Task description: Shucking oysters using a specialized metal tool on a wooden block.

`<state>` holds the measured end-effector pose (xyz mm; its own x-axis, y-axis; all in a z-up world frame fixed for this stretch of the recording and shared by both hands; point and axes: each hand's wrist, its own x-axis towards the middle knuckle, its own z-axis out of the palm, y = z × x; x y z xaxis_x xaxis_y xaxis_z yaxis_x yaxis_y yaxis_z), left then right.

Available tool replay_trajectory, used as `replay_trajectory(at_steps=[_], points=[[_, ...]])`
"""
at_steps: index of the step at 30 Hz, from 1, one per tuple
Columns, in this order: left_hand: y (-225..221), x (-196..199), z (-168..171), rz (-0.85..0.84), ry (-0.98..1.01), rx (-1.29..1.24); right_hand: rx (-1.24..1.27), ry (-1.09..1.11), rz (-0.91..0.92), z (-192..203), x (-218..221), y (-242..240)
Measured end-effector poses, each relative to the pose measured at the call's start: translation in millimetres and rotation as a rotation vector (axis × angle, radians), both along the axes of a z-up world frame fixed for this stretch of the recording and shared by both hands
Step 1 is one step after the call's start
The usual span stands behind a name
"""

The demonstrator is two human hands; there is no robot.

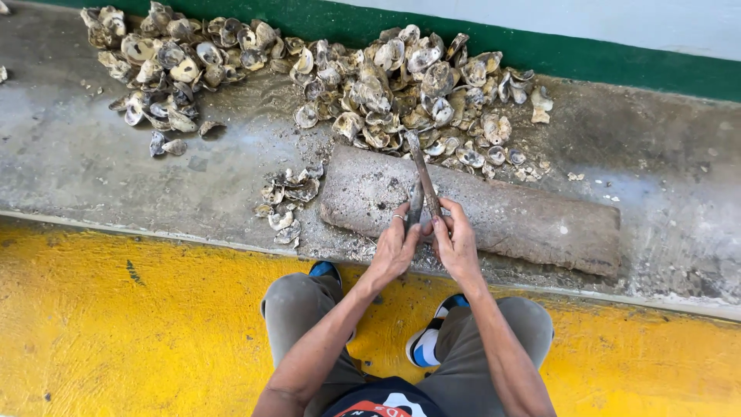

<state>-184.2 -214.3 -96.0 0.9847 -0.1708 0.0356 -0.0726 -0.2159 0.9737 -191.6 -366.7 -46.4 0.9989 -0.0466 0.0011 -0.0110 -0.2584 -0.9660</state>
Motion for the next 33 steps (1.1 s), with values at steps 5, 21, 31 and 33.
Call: replay_trajectory(at_steps=[5, 21, 31, 33], points=[[14, 1, 62, -0.03, 0.222, 0.036, -0.279, -0.217, -0.035, 28, -28, -5], [20, 10, 25, -0.064, 0.067, 0.12, -0.459, -0.434, -0.153, 72, -49, -8], [17, 19, 5, -0.044, -0.032, 0.118, -0.639, -0.239, -0.12, 40, -53, -24], [18, 14, 37, -0.076, 0.117, 0.123, -0.479, -0.358, -0.215, 63, -55, -16]])
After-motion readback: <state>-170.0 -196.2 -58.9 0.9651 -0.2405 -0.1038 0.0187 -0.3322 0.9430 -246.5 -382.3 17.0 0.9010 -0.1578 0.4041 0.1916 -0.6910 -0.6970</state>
